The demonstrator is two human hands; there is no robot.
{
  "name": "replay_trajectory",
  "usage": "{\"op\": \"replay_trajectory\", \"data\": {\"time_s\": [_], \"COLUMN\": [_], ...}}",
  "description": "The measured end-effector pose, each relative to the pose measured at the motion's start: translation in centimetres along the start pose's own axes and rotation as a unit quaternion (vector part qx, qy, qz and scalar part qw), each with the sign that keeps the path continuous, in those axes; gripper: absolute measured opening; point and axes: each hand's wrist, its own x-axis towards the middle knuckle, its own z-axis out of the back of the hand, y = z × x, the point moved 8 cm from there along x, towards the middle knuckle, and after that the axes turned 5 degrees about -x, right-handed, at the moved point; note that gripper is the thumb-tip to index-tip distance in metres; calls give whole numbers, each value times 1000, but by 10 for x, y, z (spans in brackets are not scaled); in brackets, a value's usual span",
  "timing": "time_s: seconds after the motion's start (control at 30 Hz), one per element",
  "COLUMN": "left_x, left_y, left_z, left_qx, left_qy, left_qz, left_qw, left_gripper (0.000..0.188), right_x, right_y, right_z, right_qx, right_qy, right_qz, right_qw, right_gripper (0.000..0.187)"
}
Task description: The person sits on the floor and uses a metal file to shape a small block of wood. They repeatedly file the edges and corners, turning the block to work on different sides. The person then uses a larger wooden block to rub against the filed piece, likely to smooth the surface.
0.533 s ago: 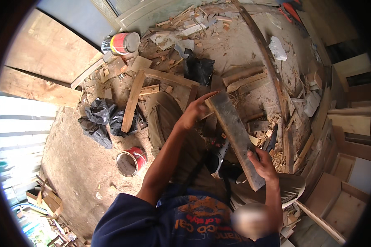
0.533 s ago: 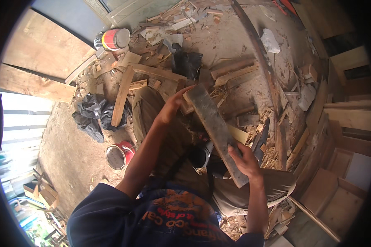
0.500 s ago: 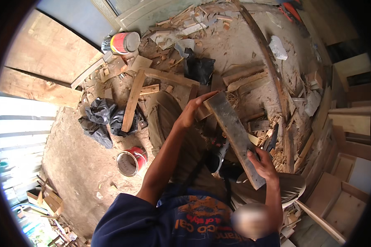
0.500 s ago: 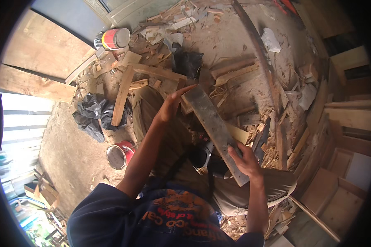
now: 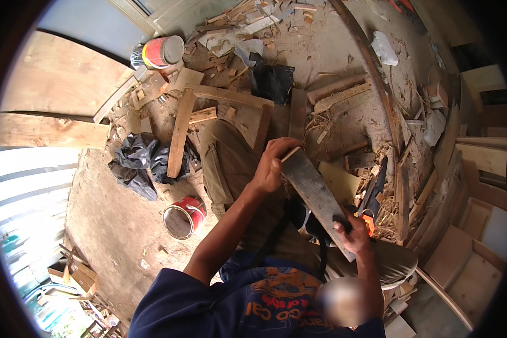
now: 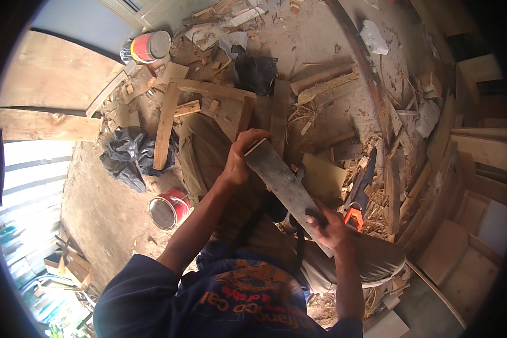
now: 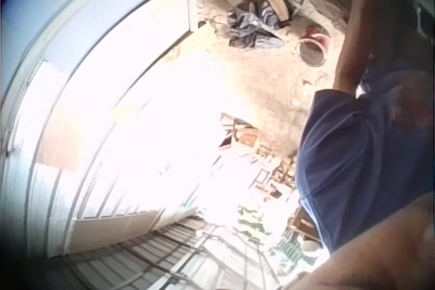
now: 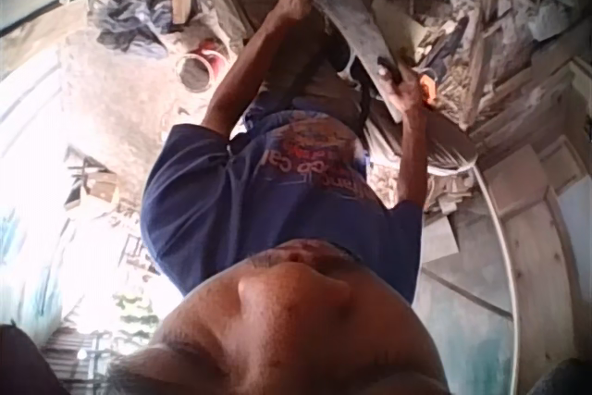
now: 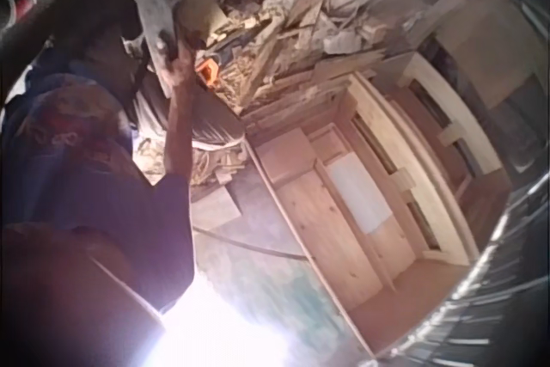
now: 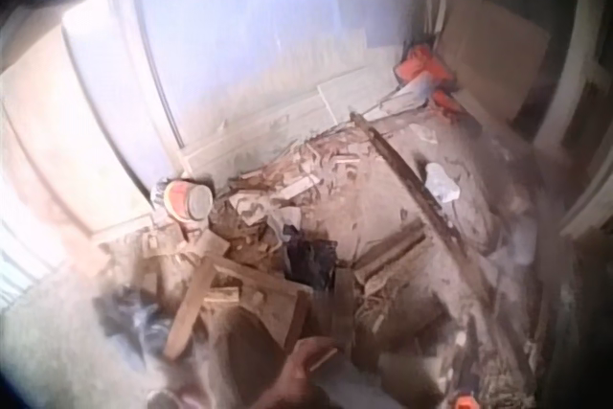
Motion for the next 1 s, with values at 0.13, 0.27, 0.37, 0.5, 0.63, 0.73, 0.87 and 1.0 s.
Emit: {"op": "replay_trajectory", "data": {"time_s": [0.13, 0.27, 0.37, 0.5, 0.63, 0.73, 0.87, 1.0], "left_x": [2, 3, 3, 32, 58, 80, 103, 112], "left_y": [1, 5, 19, 29, 42, 65, 64, 53], "left_z": [-17, -30, -30, -20, 0, 2, 5, 20], "left_qx": [-49, -77, -121, -215, -125, -158, -137, -137], "left_qy": [-5, 4, -17, -27, -52, -92, -105, -164], "left_qz": [4, 29, 81, 94, 151, 170, 155, 97], "left_qw": [999, 997, 989, 972, 979, 968, 973, 972], "left_gripper": [95, 92, 87, 75, 52, 48, 46, 38], "right_x": [-6, -9, -1, 29, 78, 110, 130, 130], "right_y": [-15, -10, -10, -3, 19, 13, 31, 73], "right_z": [17, 36, 40, 54, 85, 105, 129, 124], "right_qx": [-25, -35, -13, -13, -78, -116, -187, -236], "right_qy": [0, 20, 35, 72, 55, 62, 54, -34], "right_qz": [-12, -18, -32, -155, -116, -83, -133, 47], "right_qw": [1000, 999, 999, 985, 989, 988, 972, 970], "right_gripper": [53, 49, 49, 55, 65, 78, 84, 86]}}
